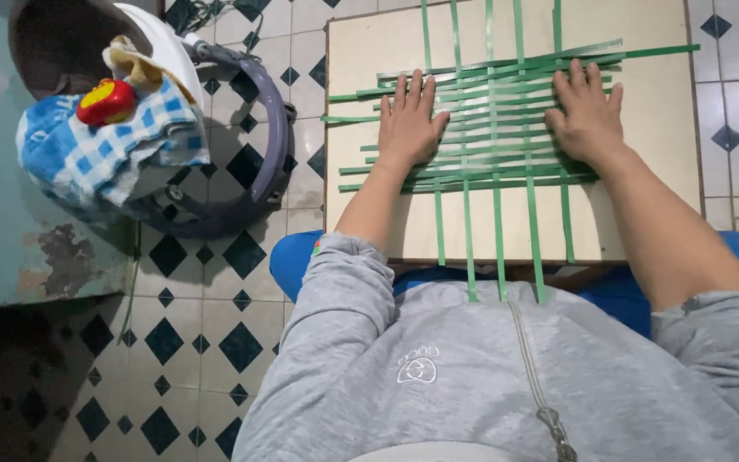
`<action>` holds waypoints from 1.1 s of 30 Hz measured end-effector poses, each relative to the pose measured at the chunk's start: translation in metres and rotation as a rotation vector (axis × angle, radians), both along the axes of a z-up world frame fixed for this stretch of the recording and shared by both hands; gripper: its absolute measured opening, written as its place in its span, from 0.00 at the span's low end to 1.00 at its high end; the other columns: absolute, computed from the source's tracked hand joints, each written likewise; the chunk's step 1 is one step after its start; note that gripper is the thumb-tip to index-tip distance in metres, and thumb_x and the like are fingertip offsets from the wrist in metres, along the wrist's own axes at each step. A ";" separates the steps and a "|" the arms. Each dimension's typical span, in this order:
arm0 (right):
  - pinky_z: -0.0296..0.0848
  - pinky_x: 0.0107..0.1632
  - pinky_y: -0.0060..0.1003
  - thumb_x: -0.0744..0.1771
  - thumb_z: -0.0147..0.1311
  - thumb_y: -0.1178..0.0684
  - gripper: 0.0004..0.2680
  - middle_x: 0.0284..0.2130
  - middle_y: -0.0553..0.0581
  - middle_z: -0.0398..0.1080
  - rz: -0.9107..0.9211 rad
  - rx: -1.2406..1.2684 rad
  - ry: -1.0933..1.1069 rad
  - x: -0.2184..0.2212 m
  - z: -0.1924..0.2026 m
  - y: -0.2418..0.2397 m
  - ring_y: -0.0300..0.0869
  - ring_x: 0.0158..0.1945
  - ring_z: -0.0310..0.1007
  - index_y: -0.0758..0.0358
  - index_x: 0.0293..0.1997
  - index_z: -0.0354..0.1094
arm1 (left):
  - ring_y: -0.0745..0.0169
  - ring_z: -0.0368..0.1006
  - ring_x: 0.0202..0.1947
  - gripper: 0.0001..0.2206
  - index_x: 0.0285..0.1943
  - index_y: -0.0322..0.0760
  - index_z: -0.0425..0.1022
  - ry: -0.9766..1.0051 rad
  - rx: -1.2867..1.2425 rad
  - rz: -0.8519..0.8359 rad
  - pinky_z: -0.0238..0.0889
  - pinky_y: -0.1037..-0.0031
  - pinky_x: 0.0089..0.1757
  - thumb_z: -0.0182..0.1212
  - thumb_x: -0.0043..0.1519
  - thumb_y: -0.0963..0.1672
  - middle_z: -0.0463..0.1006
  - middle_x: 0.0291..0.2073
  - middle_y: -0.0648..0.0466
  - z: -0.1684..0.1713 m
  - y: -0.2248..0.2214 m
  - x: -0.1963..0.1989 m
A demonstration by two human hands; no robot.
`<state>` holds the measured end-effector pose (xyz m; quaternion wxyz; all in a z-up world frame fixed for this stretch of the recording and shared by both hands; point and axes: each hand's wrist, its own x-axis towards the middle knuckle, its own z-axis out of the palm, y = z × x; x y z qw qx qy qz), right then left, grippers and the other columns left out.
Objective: Weaving horizontal green plastic strips through vertical ones on a flat board to create a woven material.
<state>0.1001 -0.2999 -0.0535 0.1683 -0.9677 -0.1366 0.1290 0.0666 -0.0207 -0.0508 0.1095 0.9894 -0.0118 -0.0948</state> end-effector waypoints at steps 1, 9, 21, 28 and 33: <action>0.29 0.67 0.66 0.68 0.34 0.48 0.23 0.73 0.62 0.32 -0.006 0.001 -0.002 0.003 -0.011 -0.010 0.56 0.74 0.25 0.60 0.73 0.39 | 0.51 0.25 0.74 0.30 0.77 0.45 0.39 -0.002 0.001 -0.006 0.26 0.52 0.66 0.33 0.68 0.56 0.34 0.75 0.54 0.001 0.001 0.002; 0.60 0.50 0.44 0.66 0.60 0.58 0.04 0.42 0.53 0.74 0.058 0.192 -0.862 0.014 -0.052 -0.063 0.49 0.51 0.67 0.56 0.40 0.79 | 0.44 0.27 0.73 0.32 0.77 0.42 0.37 -0.017 0.073 -0.082 0.32 0.46 0.65 0.30 0.68 0.58 0.34 0.74 0.47 0.020 0.003 0.007; 0.54 0.50 0.50 0.67 0.58 0.49 0.16 0.49 0.65 0.65 -0.049 0.083 -0.495 -0.066 -0.032 -0.028 0.57 0.50 0.60 0.64 0.61 0.71 | 0.44 0.64 0.51 0.17 0.49 0.46 0.80 -0.155 0.063 0.300 0.53 0.52 0.48 0.52 0.60 0.52 0.74 0.48 0.49 0.005 0.055 -0.070; 0.45 0.61 0.65 0.67 0.66 0.46 0.14 0.52 0.58 0.72 -0.024 -0.001 -0.800 -0.066 -0.082 -0.041 0.53 0.56 0.68 0.58 0.56 0.78 | 0.56 0.65 0.45 0.15 0.37 0.48 0.68 -0.585 0.103 0.380 0.49 0.59 0.49 0.68 0.45 0.47 0.68 0.39 0.57 -0.029 0.033 -0.070; 0.47 0.57 0.60 0.67 0.58 0.48 0.11 0.51 0.54 0.71 -0.064 0.015 -0.771 -0.067 -0.085 -0.038 0.52 0.53 0.67 0.54 0.52 0.79 | 0.56 0.65 0.53 0.17 0.41 0.50 0.76 -0.767 0.241 0.072 0.46 0.60 0.47 0.62 0.43 0.38 0.74 0.49 0.61 -0.049 0.033 -0.067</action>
